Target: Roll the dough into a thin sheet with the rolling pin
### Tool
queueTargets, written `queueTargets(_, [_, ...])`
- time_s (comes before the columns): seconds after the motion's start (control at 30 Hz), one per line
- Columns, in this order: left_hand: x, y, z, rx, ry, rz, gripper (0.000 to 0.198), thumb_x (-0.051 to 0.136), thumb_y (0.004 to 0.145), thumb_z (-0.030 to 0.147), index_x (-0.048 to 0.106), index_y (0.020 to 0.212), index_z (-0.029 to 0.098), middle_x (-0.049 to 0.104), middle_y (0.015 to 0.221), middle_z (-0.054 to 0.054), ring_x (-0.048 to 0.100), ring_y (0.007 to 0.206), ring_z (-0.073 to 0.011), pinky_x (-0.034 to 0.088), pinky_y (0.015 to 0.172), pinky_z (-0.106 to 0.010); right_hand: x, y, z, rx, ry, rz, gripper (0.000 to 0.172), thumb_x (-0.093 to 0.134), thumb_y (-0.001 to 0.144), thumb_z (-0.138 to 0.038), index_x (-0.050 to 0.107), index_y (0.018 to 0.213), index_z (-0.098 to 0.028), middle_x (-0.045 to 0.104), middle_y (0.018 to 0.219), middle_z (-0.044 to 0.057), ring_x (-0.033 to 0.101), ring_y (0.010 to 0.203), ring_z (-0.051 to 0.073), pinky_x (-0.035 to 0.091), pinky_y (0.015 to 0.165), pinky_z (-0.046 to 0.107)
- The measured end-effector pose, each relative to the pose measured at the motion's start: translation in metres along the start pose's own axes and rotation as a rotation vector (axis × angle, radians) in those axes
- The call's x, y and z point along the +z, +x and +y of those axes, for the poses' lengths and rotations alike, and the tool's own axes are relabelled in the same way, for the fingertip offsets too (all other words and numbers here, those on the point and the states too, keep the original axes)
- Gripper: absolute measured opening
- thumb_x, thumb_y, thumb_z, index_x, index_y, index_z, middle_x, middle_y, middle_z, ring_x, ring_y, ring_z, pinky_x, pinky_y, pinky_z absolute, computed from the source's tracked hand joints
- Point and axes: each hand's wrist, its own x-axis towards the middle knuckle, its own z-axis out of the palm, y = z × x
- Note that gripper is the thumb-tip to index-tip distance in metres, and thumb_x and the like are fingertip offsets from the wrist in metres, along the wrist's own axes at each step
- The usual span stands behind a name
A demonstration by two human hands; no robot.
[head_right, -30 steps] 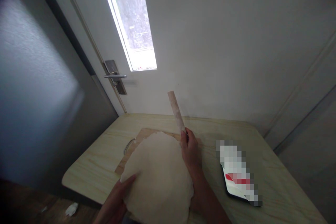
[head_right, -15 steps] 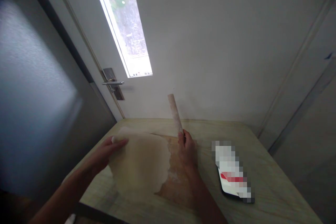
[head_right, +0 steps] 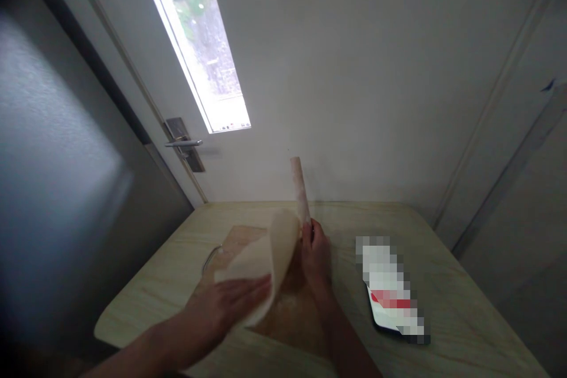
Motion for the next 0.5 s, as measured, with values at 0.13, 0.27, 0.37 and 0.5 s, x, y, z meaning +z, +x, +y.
queueTargets(0.13, [0.052,-0.017,-0.003,0.109,0.01,-0.172,0.053,0.038,0.083,0.011,0.023,0.133,0.02,0.036,0.13,-0.012,0.033,0.12,-0.0228,0.03,0.098,-0.035,0.001,0.002,0.0,0.039,0.003,0.048,0.038,0.033,0.079,-0.049,0.054,0.083,-0.017,0.056,0.067,0.003,0.049,0.059,0.015,0.038,0.056,0.026])
queueTargets(0.27, [0.058,-0.027,-0.01,0.089,0.005,-0.098,0.058,0.038,0.082,0.009,0.016,0.134,0.022,0.03,0.133,-0.009,0.03,0.122,-0.0211,0.028,0.1,-0.035,0.001,0.002,0.0,0.059,0.061,0.04,0.038,0.034,0.078,-0.051,0.051,0.081,-0.018,0.052,0.061,0.0,0.046,0.051,0.013,0.037,0.049,0.024])
queueTargets(0.37, [0.058,-0.034,-0.021,0.079,0.029,-0.086,0.06,0.038,0.082,0.008,0.014,0.134,0.025,0.027,0.135,-0.007,0.026,0.124,-0.0195,0.024,0.102,-0.035,0.002,0.002,0.001,0.051,0.061,0.02,0.037,0.035,0.078,-0.051,0.051,0.081,-0.017,0.051,0.06,-0.001,0.045,0.05,0.012,0.037,0.048,0.023])
queueTargets(0.5, [0.063,-0.039,-0.035,0.041,0.033,-0.073,0.058,0.037,0.082,0.008,0.017,0.134,0.024,0.026,0.135,-0.007,0.024,0.125,-0.0195,0.023,0.102,-0.037,0.002,0.003,0.003,0.046,0.065,0.011,0.038,0.035,0.078,-0.051,0.051,0.079,-0.017,0.05,0.058,-0.001,0.045,0.049,0.011,0.036,0.047,0.022])
